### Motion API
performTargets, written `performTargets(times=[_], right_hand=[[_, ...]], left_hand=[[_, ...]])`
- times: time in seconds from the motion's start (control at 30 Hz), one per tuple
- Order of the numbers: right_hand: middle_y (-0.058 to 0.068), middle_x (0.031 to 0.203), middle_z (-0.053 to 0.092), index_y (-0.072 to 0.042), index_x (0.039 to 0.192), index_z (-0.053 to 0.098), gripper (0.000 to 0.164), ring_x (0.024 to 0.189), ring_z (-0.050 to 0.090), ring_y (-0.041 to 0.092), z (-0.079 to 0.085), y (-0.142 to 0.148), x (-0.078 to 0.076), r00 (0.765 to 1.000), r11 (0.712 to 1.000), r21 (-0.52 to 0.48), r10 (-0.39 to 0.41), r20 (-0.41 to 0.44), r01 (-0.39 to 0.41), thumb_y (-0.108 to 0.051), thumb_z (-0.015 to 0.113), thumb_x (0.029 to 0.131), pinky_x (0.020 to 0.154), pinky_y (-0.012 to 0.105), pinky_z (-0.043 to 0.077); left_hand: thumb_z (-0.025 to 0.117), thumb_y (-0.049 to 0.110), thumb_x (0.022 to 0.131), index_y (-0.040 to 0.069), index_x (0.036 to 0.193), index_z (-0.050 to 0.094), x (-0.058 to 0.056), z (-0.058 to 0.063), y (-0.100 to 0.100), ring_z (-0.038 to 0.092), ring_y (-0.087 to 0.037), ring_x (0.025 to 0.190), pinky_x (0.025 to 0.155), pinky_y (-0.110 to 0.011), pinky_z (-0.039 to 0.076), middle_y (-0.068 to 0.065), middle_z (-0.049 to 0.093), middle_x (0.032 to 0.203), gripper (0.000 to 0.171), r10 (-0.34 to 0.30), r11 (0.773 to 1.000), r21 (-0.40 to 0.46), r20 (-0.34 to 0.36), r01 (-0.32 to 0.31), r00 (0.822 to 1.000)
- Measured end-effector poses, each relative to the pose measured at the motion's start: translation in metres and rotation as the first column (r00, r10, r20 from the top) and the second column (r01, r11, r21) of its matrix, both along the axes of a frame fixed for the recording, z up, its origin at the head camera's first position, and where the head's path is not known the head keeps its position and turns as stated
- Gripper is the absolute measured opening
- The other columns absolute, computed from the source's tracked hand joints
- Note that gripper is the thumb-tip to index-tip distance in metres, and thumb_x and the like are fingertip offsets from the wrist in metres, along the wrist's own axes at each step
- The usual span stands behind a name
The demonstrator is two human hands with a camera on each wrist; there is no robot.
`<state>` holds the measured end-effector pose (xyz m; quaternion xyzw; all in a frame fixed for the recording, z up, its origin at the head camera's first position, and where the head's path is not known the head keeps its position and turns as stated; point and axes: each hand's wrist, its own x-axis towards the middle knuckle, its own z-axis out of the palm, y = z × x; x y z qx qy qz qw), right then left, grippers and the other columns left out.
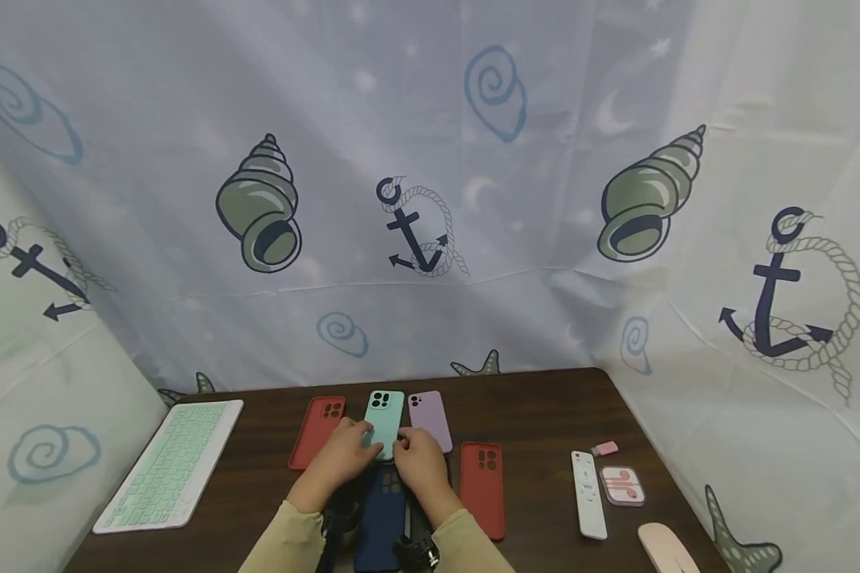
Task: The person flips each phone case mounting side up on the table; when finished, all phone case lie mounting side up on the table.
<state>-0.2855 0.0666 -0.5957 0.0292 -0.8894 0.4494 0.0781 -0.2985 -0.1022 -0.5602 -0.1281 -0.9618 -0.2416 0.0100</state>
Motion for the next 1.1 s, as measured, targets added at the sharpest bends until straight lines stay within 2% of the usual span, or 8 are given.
performTargets(times=[0.27,0.5,0.63,0.8,0.93,1.03,1.1], right_hand=[[0.001,0.096,0.072,-0.006,0.121,0.074,0.029,0.083,0.060,0.014,0.0019,-0.0018,0.0019,1.000,1.000,0.009,-0.017,-0.016,0.017,-0.019,0.065,0.097,0.073,0.035,0.050],[0.002,0.103,0.072,-0.010,0.124,0.072,0.030,0.089,0.062,0.015,0.0013,-0.0011,0.0037,1.000,1.000,-0.028,-0.004,0.013,0.004,-0.023,0.062,0.099,0.076,0.037,0.050],[0.000,0.104,0.072,-0.012,0.124,0.072,0.029,0.094,0.064,0.016,-0.0013,0.0003,0.0017,1.000,0.998,-0.059,-0.020,0.008,0.021,-0.023,0.063,0.100,0.080,0.039,0.051],[-0.001,0.114,0.072,-0.015,0.124,0.073,0.028,0.105,0.065,0.017,-0.0040,0.0004,0.0006,0.999,0.992,-0.119,-0.038,0.012,0.039,-0.025,0.060,0.101,0.086,0.039,0.052],[0.002,0.106,0.074,-0.013,0.127,0.071,0.030,0.072,0.070,0.020,-0.0043,-0.0001,0.0009,0.998,0.973,-0.228,-0.007,0.055,0.020,-0.024,0.058,0.102,0.064,0.035,0.057],[0.005,0.097,0.074,-0.011,0.129,0.069,0.031,0.045,0.060,0.021,-0.0034,-0.0001,0.0010,0.997,0.955,-0.297,0.018,0.070,0.003,-0.022,0.057,0.102,0.048,0.034,0.053],[0.005,0.099,0.074,-0.012,0.128,0.069,0.030,0.044,0.057,0.016,-0.0029,-0.0003,0.0007,0.998,0.953,-0.304,0.020,0.058,-0.002,-0.022,0.057,0.102,0.047,0.033,0.052]], left_hand=[[0.073,0.033,0.093,-0.002,0.125,0.065,-0.0018,0.0016,-0.0015,0.060,-0.035,0.104,0.086,-0.051,0.052,-0.023,0.058,0.116,0.048,-0.004,1.000,0.013,0.016,0.004,1.000],[0.073,0.033,0.093,-0.002,0.123,0.067,-0.0016,-0.0010,-0.0018,0.060,-0.032,0.101,0.084,-0.050,0.053,-0.021,0.059,0.115,0.046,0.024,1.000,0.019,0.034,-0.025,0.999],[0.073,0.034,0.092,-0.002,0.124,0.067,-0.0024,-0.0001,-0.0002,0.059,-0.031,0.099,0.083,-0.049,0.053,-0.021,0.058,0.114,0.048,0.030,0.999,0.027,0.044,-0.031,0.999],[0.073,0.034,0.093,-0.002,0.124,0.067,-0.0033,0.0006,-0.0003,0.058,-0.029,0.097,0.082,-0.048,0.052,-0.021,0.059,0.114,0.049,0.030,0.999,0.031,0.053,-0.032,0.998],[0.072,0.035,0.093,-0.002,0.125,0.066,-0.0027,0.0014,-0.0013,0.056,-0.026,0.094,0.080,-0.046,0.051,-0.019,0.059,0.113,0.048,0.034,0.999,0.034,0.066,-0.036,0.997],[0.071,0.035,0.094,-0.001,0.125,0.066,-0.0022,0.0025,-0.0014,0.055,-0.024,0.091,0.076,-0.043,0.050,-0.018,0.060,0.112,0.048,0.038,0.998,0.041,0.075,-0.042,0.996],[0.071,0.035,0.094,-0.001,0.125,0.066,-0.0019,0.0035,-0.0019,0.054,-0.023,0.089,0.074,-0.042,0.049,-0.018,0.060,0.112,0.048,0.040,0.998,0.048,0.080,-0.044,0.996]])
